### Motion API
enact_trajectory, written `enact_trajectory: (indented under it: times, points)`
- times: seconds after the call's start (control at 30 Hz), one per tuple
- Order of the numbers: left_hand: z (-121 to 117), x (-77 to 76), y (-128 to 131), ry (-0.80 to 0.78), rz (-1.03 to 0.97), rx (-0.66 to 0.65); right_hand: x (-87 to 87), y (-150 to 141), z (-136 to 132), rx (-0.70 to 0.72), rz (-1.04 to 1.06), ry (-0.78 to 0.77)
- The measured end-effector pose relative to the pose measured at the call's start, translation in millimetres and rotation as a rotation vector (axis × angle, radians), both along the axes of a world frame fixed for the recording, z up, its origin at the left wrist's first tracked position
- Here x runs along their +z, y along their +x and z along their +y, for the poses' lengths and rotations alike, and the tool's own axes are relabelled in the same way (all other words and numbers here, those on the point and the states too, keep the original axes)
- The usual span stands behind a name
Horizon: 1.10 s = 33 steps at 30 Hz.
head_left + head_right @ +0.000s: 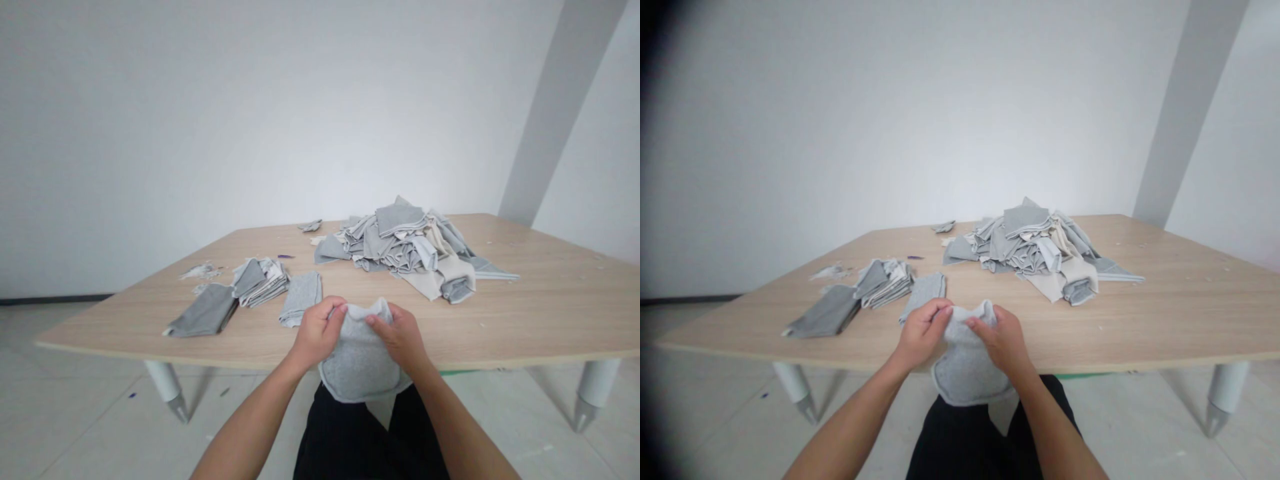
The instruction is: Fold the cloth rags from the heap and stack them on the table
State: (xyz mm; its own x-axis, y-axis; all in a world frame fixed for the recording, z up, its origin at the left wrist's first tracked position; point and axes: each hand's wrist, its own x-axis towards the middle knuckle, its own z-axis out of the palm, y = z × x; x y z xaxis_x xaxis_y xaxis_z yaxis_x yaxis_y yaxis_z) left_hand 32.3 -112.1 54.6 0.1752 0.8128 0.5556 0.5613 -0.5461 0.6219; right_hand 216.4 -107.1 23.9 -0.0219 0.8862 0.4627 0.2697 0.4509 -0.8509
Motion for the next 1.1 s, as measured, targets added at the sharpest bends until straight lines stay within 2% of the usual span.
enact_trajectory:
  times: [0.07,0.13,0.2,0.3,0.4,0.63,0.77,0.83,0.93,1.03,1.1]
  points:
    - [4.2,2.1,-7.3,0.005,-0.109,0.099,-1.5,4.5,-1.9,-0.031,-0.047,0.024]
    - [5.9,2.6,-11.1,0.007,-0.179,0.139,-4.2,7.4,-3.6,-0.067,-0.047,0.070]
    - [3.6,2.7,-11.1,-0.020,-0.168,0.090,-5.5,9.2,-5.0,-0.075,-0.022,0.107]
    - [-4.7,5.7,-7.8,-0.137,-0.016,-0.107,-1.0,11.9,-6.2,-0.086,-0.011,0.139]
    - [-10.6,10.8,-7.0,-0.214,0.130,-0.231,10.4,17.1,-6.1,-0.155,-0.047,0.186]
    - [-3.6,9.2,-21.1,-0.336,0.320,-0.276,44.9,44.6,2.8,-0.357,0.004,0.279]
    - [-0.7,11.5,-29.9,-0.393,0.413,-0.296,65.3,58.2,7.7,-0.415,0.027,0.336]
    - [1.1,15.9,-33.3,-0.358,0.442,-0.278,73.0,61.4,8.6,-0.427,0.021,0.366]
    - [6.8,25.3,-37.7,-0.161,0.395,-0.155,78.0,64.0,10.8,-0.449,0.068,0.370]
    - [13.4,36.1,-41.2,0.062,0.285,0.008,74.6,66.0,16.8,-0.472,0.182,0.330]
    - [15.6,42.9,-42.7,0.097,0.242,0.095,69.2,67.5,23.0,-0.456,0.254,0.288]
